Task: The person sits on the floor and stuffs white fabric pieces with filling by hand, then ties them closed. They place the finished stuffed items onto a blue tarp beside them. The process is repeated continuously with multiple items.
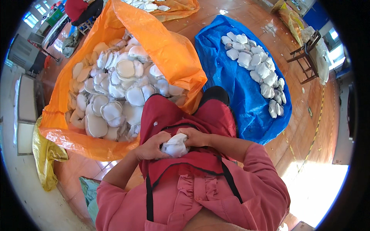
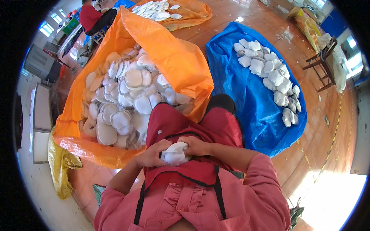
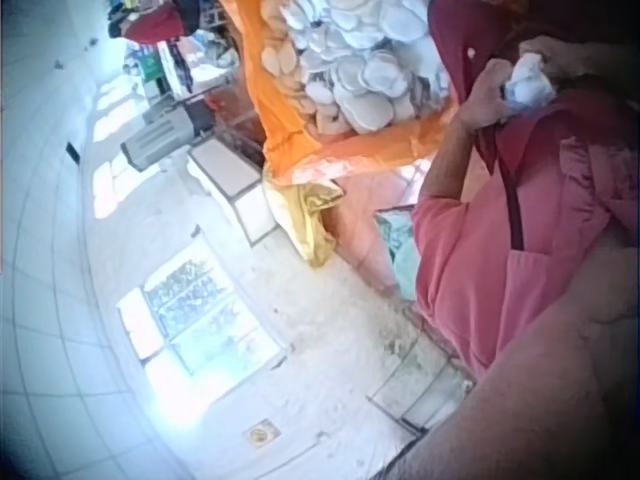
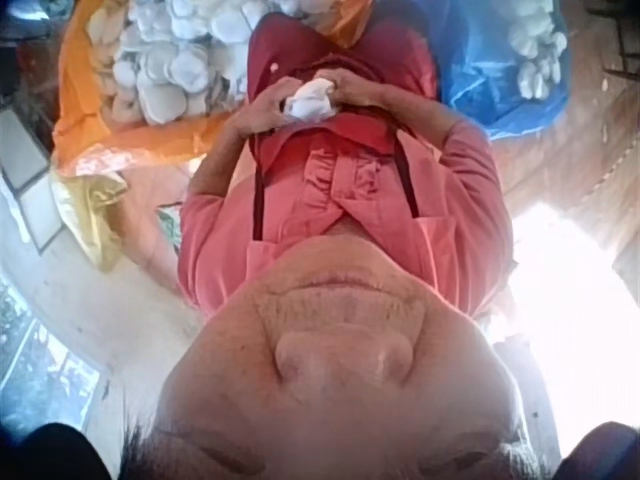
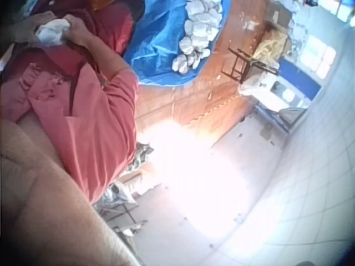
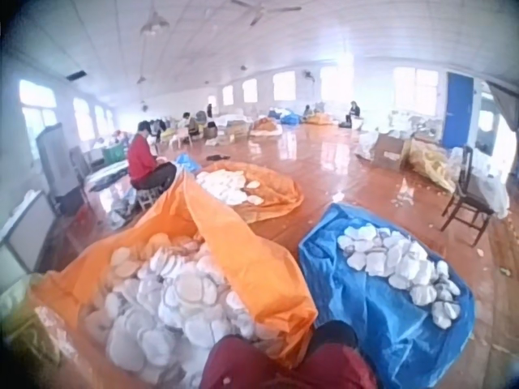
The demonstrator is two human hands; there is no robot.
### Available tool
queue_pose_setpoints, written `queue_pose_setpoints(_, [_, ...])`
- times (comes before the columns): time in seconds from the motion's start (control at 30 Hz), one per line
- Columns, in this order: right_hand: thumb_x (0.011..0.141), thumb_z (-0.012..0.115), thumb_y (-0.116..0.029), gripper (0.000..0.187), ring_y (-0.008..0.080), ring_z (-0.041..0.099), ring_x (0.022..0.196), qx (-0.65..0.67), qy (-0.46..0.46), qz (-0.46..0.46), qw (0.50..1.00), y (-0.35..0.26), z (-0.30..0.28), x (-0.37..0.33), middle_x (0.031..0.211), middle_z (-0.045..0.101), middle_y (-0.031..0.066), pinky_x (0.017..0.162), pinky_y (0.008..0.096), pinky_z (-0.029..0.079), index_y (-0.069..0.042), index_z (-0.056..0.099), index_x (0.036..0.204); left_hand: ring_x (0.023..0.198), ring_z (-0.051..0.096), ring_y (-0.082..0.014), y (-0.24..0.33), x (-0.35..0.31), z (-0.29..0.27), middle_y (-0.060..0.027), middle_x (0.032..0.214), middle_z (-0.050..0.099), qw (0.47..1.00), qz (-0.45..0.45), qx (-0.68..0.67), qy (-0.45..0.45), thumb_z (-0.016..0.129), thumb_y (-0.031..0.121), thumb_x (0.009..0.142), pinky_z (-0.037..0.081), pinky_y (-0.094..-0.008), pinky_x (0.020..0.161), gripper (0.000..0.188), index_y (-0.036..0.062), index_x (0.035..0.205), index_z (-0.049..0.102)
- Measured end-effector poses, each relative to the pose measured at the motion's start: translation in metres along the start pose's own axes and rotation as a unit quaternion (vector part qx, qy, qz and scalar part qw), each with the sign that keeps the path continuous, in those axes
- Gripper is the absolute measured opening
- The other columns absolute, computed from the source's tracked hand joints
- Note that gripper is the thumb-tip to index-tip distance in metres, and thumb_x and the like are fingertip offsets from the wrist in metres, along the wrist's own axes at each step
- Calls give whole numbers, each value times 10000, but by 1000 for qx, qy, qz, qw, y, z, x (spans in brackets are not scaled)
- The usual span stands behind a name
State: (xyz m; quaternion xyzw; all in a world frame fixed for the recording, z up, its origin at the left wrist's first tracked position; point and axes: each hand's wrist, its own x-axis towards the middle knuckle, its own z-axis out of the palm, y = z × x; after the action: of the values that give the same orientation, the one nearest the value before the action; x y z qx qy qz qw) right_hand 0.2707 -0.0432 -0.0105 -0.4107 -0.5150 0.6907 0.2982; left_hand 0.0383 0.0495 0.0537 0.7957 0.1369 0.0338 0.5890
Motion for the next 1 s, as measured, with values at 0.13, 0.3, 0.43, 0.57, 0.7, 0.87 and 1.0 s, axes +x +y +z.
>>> queue_pose_setpoints(0.13, [784, 703, -35, 247, 98, 583, 860, -28, 38, -10, 999, -1, 5, 8, 918, 637, 6, 759, 272, 492, -67, 584, 998, 967, 565, -262, 21, -1, 12, -108, 1006, 604, 991, -122, -45, 43, 826, 230, 682, 445, -355, 869, 510, 42, 1108, 619])
queue_pose_setpoints(0.3, [802, 669, -31, 172, 96, 577, 829, 22, 72, 16, 997, 4, 14, 16, 894, 635, 1, 728, 270, 486, -78, 595, 949, 930, 584, -283, 30, 0, 22, -127, 998, 596, 987, -130, 3, 99, 828, 259, 689, 459, -365, 833, 508, 46, 1097, 613])
queue_pose_setpoints(0.43, [824, 635, -36, 115, 98, 586, 792, 15, 86, 8, 996, 20, 16, 26, 876, 643, 5, 670, 272, 494, -81, 616, 929, 913, 593, -254, 18, -2, 28, -109, 958, 580, 981, -117, 54, 146, 854, 240, 666, 468, -352, 805, 532, 54, 1098, 605])
queue_pose_setpoints(0.57, [809, 651, 2, 132, 66, 542, 777, 44, 86, 56, 994, 4, 20, 28, 812, 603, -45, 691, 239, 452, -106, 590, 854, 896, 589, -260, 9, -6, 32, -111, 938, 566, 979, -97, 73, 161, 852, 219, 656, 467, -353, 799, 518, 61, 1087, 611])
queue_pose_setpoints(0.7, [812, 655, 4, 135, 62, 538, 758, 71, 71, 57, 993, 23, 19, 36, 798, 598, -55, 680, 235, 449, -111, 586, 832, 881, 584, -263, 7, -8, 33, -109, 933, 559, 978, -71, 102, 168, 840, 176, 658, 464, -350, 795, 495, 66, 1086, 616])
queue_pose_setpoints(0.87, [780, 680, 6, 190, 82, 558, 836, 107, 30, 36, 993, 16, 14, 36, 884, 615, -35, 748, 241, 458, -91, 598, 921, 920, 591, -249, -3, -12, 34, -87, 956, 570, 977, -93, 32, 191, 813, 136, 680, 476, -341, 811, 469, 70, 1102, 619])
queue_pose_setpoints(1.0, [743, 698, -19, 429, 139, 565, 1003, 142, -46, 52, 987, 2, 3, 25, 1067, 610, 21, 890, 284, 456, -54, 570, 1151, 960, 600, -172, -12, -16, 30, -51, 1008, 610, 955, -175, -140, 196, 795, 90, 693, 482, -305, 857, 466, 60, 1120, 611])
